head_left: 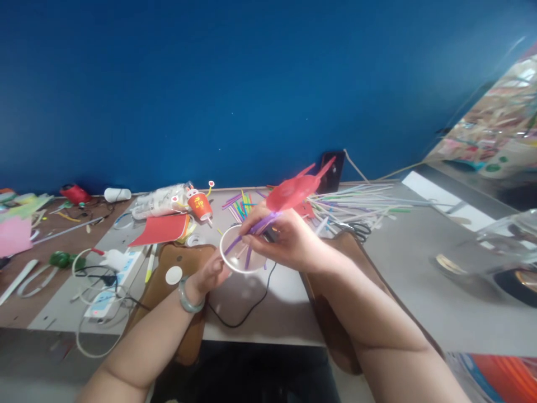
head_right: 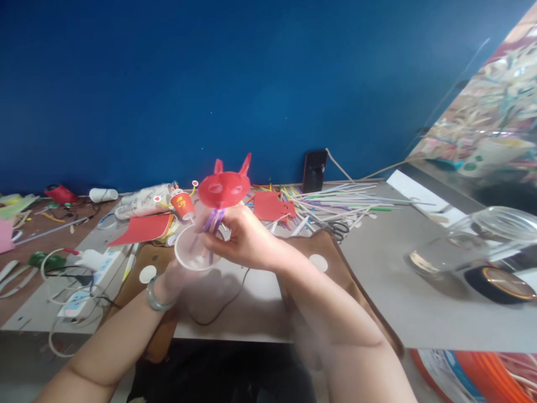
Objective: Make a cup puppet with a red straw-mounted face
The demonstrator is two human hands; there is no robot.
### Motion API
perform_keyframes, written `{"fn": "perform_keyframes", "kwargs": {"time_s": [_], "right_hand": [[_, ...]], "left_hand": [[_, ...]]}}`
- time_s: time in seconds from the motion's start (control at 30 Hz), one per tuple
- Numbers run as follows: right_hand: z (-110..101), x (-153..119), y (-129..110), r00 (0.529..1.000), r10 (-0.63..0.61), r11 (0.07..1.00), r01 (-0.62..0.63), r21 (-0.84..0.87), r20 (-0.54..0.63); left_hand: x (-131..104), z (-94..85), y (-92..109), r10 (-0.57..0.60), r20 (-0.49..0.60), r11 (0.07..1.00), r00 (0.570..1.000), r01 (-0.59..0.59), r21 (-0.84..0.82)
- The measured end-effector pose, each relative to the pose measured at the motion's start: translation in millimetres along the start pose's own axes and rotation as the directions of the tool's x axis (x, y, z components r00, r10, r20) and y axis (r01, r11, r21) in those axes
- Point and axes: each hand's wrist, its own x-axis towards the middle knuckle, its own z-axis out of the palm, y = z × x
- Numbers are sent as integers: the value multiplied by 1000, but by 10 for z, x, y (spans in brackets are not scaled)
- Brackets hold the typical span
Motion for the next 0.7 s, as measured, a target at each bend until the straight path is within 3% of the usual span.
{"fn": "perform_keyframes", "kwargs": {"time_s": [0.2, 0.57, 0.7], "right_hand": [[-142, 28, 20, 990, 130, 992, -130, -9, 48], [-68, -50, 4, 984, 38, 977, 0, -215, 173], [-23, -21, 70, 983, 98, 971, -60, -233, 153]], "left_hand": [[46, 19, 90, 125, 29, 992, 992, -124, -33], [141, 61, 111, 174, 10, 984, 985, -174, 41], [143, 56, 106, 206, 65, 978, 976, -208, 23]]}}
